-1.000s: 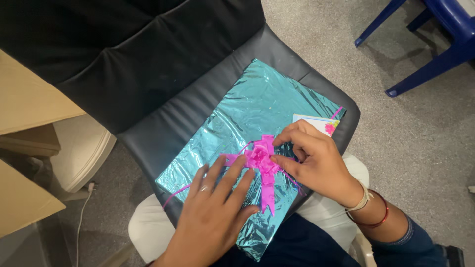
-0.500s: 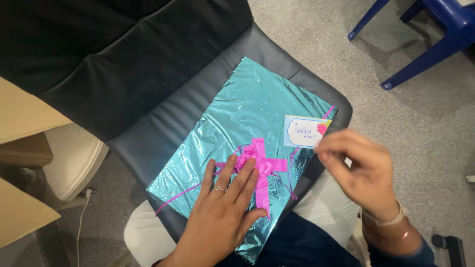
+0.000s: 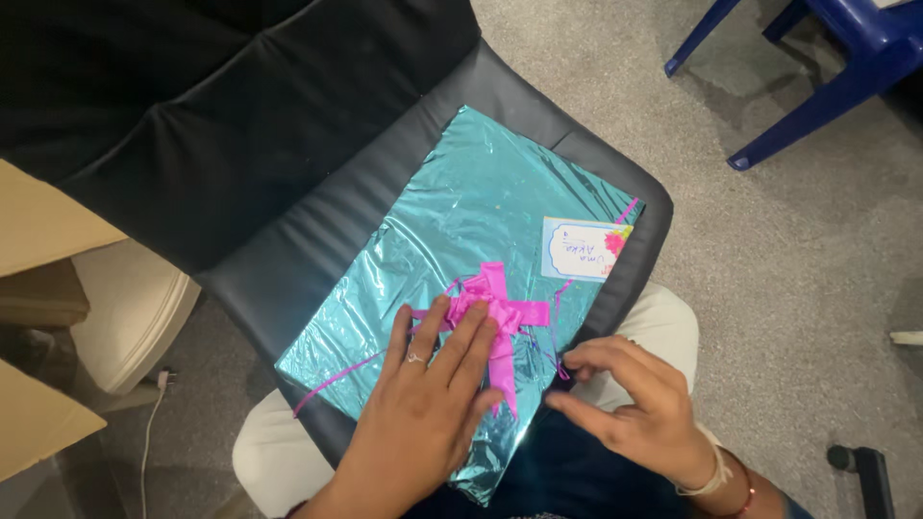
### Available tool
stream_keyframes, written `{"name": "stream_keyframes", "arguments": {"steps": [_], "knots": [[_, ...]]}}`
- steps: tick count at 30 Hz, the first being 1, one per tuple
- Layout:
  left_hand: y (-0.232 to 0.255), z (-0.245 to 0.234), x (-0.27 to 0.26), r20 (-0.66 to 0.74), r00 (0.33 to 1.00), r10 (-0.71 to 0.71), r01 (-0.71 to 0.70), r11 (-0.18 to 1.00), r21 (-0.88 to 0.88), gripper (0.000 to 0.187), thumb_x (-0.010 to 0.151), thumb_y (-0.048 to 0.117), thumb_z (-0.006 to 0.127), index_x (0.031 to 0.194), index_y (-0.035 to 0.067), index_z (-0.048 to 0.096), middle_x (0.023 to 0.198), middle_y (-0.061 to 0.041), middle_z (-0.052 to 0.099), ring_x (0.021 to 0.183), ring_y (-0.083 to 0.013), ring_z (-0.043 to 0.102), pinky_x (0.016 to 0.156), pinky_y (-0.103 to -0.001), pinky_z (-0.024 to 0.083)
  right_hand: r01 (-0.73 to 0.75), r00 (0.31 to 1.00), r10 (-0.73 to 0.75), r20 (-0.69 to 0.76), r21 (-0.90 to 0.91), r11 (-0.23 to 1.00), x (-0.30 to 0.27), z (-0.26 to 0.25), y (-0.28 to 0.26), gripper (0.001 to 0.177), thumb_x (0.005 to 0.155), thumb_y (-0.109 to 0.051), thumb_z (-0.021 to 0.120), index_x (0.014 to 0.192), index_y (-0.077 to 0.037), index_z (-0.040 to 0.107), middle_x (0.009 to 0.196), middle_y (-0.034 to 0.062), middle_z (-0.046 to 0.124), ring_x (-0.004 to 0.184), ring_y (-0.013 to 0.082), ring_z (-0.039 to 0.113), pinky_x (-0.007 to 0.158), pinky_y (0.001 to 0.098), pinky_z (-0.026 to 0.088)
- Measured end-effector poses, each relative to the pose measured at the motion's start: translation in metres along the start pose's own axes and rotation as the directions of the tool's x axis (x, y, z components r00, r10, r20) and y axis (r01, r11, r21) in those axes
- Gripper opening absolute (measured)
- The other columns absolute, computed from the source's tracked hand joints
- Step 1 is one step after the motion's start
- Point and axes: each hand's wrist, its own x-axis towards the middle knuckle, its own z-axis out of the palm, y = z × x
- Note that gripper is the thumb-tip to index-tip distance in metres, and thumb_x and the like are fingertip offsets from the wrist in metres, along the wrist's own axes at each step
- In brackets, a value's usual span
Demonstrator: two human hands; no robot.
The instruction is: The person wraps a rectangular gift box with shiny teal wrapping paper, folds and smooths the edges, and secures the package with a pink ribbon bow. A small gift tag is attached to the top of the wrapped box.
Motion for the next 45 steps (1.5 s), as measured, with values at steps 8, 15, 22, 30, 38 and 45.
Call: {"name": "stream_keyframes", "arguments": {"steps": [8,15,22,30,38,45], "knots": [[-0.003,-0.004,0.033,-0.117,0.993,-0.033,0.027,0.998,-0.052,0.043,0.092,0.021,0.072,0.127,-0.002,0.064,0.116,-0.016,0.065,0.105,-0.0377,0.058,0.091,-0.049,0.046,-0.036,0.989,0.038,-0.146,0.016,0.999,0.002,0.010,-0.009,0.019,0.080,0.004,0.079,0.098,0.001,0.075,0.090,0.0085,0.074,0.075,0.0125,0.072,0.066,0.0223,0.055],[0.003,0.002,0.048,-0.039,0.998,-0.055,0.051,0.996,-0.078,0.034,0.085,0.017,0.074,0.111,-0.004,0.068,0.098,-0.019,0.062,0.089,-0.0366,0.059,0.076,-0.046,0.048,-0.080,0.976,0.078,-0.204,-0.002,0.997,0.008,0.015,-0.009,0.019,0.079,0.003,0.080,0.098,0.000,0.077,0.086,0.0074,0.072,0.067,0.0106,0.065,0.058,0.0220,0.049],[0.004,0.008,0.038,-0.119,0.987,0.104,-0.095,0.992,0.078,0.023,0.092,0.012,0.069,0.105,-0.006,0.066,0.101,-0.015,0.063,0.091,-0.0349,0.061,0.086,-0.047,0.052,-0.001,0.980,-0.026,-0.199,-0.135,0.991,0.022,0.016,-0.016,0.020,0.074,0.001,0.083,0.093,-0.001,0.076,0.080,0.0075,0.066,0.071,0.0183,0.062,0.063,0.0293,0.047],[0.008,0.010,0.027,-0.298,0.954,-0.035,0.024,0.999,-0.042,0.027,0.093,0.012,0.075,0.113,-0.005,0.068,0.105,-0.016,0.067,0.094,-0.0311,0.065,0.078,-0.040,0.053,0.003,0.979,-0.049,-0.197,-0.228,0.974,0.040,0.024,-0.022,0.017,0.069,0.000,0.083,0.084,-0.003,0.075,0.079,0.0060,0.066,0.073,0.0233,0.060,0.064,0.0339,0.047],[0.011,0.011,0.022,-0.404,0.914,-0.025,0.009,0.999,-0.042,0.034,0.092,0.011,0.079,0.119,-0.007,0.066,0.105,-0.019,0.066,0.088,-0.0324,0.066,0.076,-0.039,0.054,0.069,0.976,-0.128,-0.174,-0.307,0.949,0.050,0.037,-0.021,0.014,0.067,-0.004,0.082,0.078,-0.006,0.073,0.081,0.0056,0.065,0.075,0.0261,0.058,0.065,0.0370,0.046],[0.008,0.019,0.020,-0.323,0.944,0.064,-0.037,0.995,0.089,0.035,0.095,0.012,0.073,0.121,-0.010,0.066,0.108,-0.021,0.065,0.094,-0.0350,0.064,0.081,-0.042,0.054,0.104,0.991,-0.065,0.115,-0.367,0.924,0.040,0.039,-0.028,0.008,0.074,-0.009,0.073,0.079,-0.005,0.069,0.088,0.0154,0.055,0.089,0.0354,0.052,0.078,0.0464,0.037]]}}
